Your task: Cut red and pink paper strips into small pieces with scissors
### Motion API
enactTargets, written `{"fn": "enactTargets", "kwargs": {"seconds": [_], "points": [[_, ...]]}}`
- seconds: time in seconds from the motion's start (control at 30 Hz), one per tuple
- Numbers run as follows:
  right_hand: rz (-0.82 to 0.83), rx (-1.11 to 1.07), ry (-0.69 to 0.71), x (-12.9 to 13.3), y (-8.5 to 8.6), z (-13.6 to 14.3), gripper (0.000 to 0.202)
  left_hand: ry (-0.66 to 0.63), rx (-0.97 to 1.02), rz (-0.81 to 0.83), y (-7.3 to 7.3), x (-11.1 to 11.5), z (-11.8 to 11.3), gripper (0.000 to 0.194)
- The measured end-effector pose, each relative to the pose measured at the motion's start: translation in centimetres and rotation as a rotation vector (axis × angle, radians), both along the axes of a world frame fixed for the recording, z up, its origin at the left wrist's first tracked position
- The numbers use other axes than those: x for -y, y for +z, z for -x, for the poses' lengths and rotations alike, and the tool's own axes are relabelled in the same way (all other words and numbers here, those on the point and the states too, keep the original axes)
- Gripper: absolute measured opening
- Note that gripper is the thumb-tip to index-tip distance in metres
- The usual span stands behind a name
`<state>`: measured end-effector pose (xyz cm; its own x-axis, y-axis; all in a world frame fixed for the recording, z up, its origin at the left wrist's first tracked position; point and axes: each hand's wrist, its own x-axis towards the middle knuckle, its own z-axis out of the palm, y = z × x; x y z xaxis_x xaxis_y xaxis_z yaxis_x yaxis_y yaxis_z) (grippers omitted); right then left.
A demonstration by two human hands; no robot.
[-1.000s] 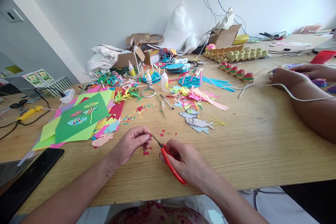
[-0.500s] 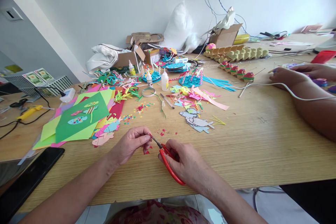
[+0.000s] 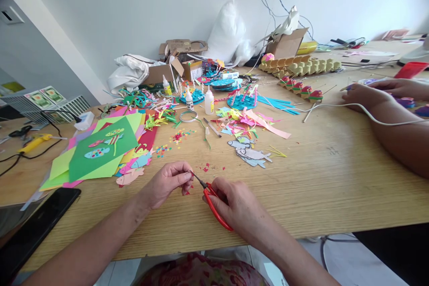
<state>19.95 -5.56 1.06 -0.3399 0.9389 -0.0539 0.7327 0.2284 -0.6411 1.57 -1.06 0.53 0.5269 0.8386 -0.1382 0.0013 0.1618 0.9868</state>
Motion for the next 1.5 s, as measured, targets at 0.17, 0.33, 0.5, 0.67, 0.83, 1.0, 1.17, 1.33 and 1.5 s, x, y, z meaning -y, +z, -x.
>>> {"fn": "enactTargets", "kwargs": {"seconds": [0.17, 0.33, 0.5, 0.67, 0.83, 1.0, 1.17, 1.33, 1.5], "points": [[0.074, -0.153, -0.008, 0.1, -0.1, -0.3, 0.021, 0.03, -0.008, 0.003, -0.2, -0.1, 0.0, 0.018], [0.115, -0.238, -0.028, -0.6, 0.0, -0.9, 0.029, 0.108, -0.05, -0.045, -0.3, -0.6, 0.3, 0.019], [-0.009, -0.182, -0.065, -3.9, 0.8, -1.6, 0.032, 0.14, -0.442, -0.306, 0.4, -4.4, 2.3, 0.014], [-0.223, -0.128, -0.149, -8.5, 0.7, -1.4, 0.032, 0.196, -1.006, -0.711, 0.6, -9.5, 4.4, 0.017], [-0.317, -0.164, -0.208, -10.4, -1.6, -1.6, 0.028, 0.161, -1.184, -0.866, -0.6, -12.0, 4.6, 0.019], [-0.293, -0.148, -0.211, -10.6, -2.6, -2.7, 0.029, 0.106, -1.308, -0.927, -1.3, -13.1, 4.4, 0.021], [-0.285, -0.155, -0.216, -10.6, -2.1, -2.9, 0.028, 0.087, -1.327, -0.969, -0.1, -13.0, 4.3, 0.02], [-0.282, -0.171, -0.239, -10.3, -1.8, -2.9, 0.028, -0.1, -1.224, -0.968, 1.8, -9.4, 3.2, 0.014], [-0.293, -0.173, -0.207, -10.1, -1.8, -2.9, 0.024, -0.572, -1.023, -0.938, 2.4, -3.8, 1.9, 0.011]]}}
